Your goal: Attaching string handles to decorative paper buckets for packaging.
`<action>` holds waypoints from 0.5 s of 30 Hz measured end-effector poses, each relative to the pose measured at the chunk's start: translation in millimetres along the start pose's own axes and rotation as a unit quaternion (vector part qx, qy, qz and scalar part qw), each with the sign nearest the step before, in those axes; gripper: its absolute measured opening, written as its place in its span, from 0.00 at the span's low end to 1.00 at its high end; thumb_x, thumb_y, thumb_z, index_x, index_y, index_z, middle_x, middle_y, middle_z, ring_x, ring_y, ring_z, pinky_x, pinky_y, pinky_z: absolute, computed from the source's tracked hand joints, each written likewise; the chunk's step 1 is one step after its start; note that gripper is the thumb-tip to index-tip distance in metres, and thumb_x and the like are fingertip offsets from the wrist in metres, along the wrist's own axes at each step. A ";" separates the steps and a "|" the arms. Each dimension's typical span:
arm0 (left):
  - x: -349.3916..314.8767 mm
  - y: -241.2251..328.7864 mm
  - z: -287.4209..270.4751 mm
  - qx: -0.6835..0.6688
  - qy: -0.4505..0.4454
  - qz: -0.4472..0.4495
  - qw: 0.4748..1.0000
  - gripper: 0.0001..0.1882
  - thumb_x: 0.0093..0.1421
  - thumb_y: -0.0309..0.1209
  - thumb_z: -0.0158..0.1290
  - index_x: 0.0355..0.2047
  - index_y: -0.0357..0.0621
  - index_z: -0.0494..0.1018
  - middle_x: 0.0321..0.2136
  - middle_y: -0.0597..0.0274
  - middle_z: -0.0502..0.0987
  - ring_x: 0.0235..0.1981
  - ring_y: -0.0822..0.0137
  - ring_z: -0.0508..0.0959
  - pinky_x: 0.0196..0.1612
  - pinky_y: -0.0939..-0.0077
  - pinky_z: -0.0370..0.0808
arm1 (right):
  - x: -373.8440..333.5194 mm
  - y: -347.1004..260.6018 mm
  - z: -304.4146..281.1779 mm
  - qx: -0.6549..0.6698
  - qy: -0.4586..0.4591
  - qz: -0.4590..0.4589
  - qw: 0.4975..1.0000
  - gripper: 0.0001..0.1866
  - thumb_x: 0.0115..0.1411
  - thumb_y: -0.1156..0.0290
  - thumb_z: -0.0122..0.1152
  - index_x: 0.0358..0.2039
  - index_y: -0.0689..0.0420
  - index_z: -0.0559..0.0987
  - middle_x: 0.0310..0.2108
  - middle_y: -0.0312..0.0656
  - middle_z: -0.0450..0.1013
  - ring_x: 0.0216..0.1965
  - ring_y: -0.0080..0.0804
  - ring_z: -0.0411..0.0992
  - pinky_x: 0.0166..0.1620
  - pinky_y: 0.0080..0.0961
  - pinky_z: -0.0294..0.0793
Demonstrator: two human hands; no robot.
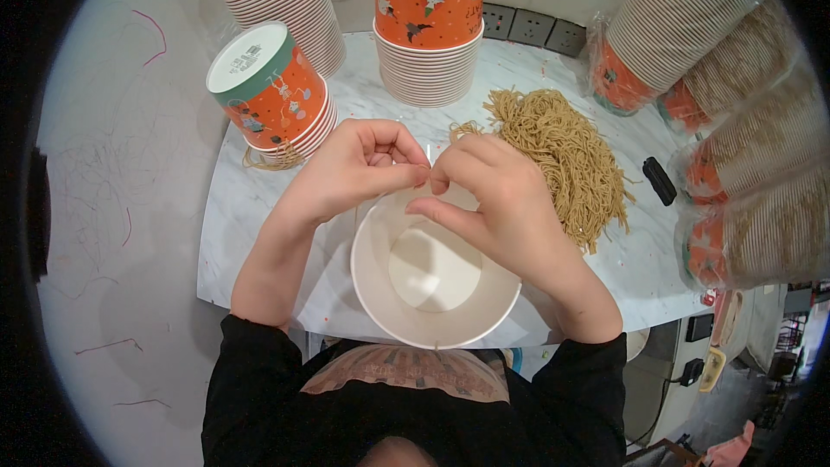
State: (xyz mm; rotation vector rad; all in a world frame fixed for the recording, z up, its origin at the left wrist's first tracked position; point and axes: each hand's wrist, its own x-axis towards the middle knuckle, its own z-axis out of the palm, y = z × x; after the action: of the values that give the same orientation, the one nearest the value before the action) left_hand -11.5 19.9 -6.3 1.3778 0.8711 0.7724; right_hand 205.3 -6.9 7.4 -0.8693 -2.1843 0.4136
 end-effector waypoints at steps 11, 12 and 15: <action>1.8 0.7 2.4 -0.028 0.019 -0.009 0.999 0.06 0.60 0.26 0.61 0.36 0.37 0.78 0.29 0.67 0.82 0.25 0.86 0.75 0.25 0.91 0.66 | -4.2 -1.3 15.1 -0.088 0.073 -0.020 0.993 0.11 0.48 0.72 0.75 0.27 0.57 0.78 0.33 0.39 0.73 0.34 0.40 0.75 0.35 0.34 0.74; 2.3 -0.2 1.5 -0.026 0.017 -0.009 0.999 0.06 0.60 0.26 0.61 0.36 0.37 0.78 0.29 0.67 0.81 0.24 0.86 0.74 0.24 0.91 0.65 | -4.5 -1.1 15.8 -0.079 0.076 -0.016 0.994 0.10 0.49 0.74 0.74 0.28 0.58 0.78 0.33 0.39 0.73 0.34 0.40 0.75 0.35 0.34 0.75; 3.5 -1.7 -0.4 -0.029 0.007 -0.006 1.000 0.05 0.60 0.24 0.60 0.36 0.37 0.78 0.29 0.68 0.81 0.25 0.87 0.74 0.25 0.91 0.65 | -4.3 -3.3 14.8 -0.071 0.073 -0.008 0.995 0.09 0.50 0.76 0.71 0.29 0.58 0.78 0.34 0.40 0.73 0.34 0.40 0.75 0.35 0.34 0.75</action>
State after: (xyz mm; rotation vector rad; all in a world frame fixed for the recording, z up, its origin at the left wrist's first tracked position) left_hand -10.2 23.0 -8.2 1.3160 0.8620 0.7929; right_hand 195.1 -12.6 -3.1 -0.9271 -2.1021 0.1821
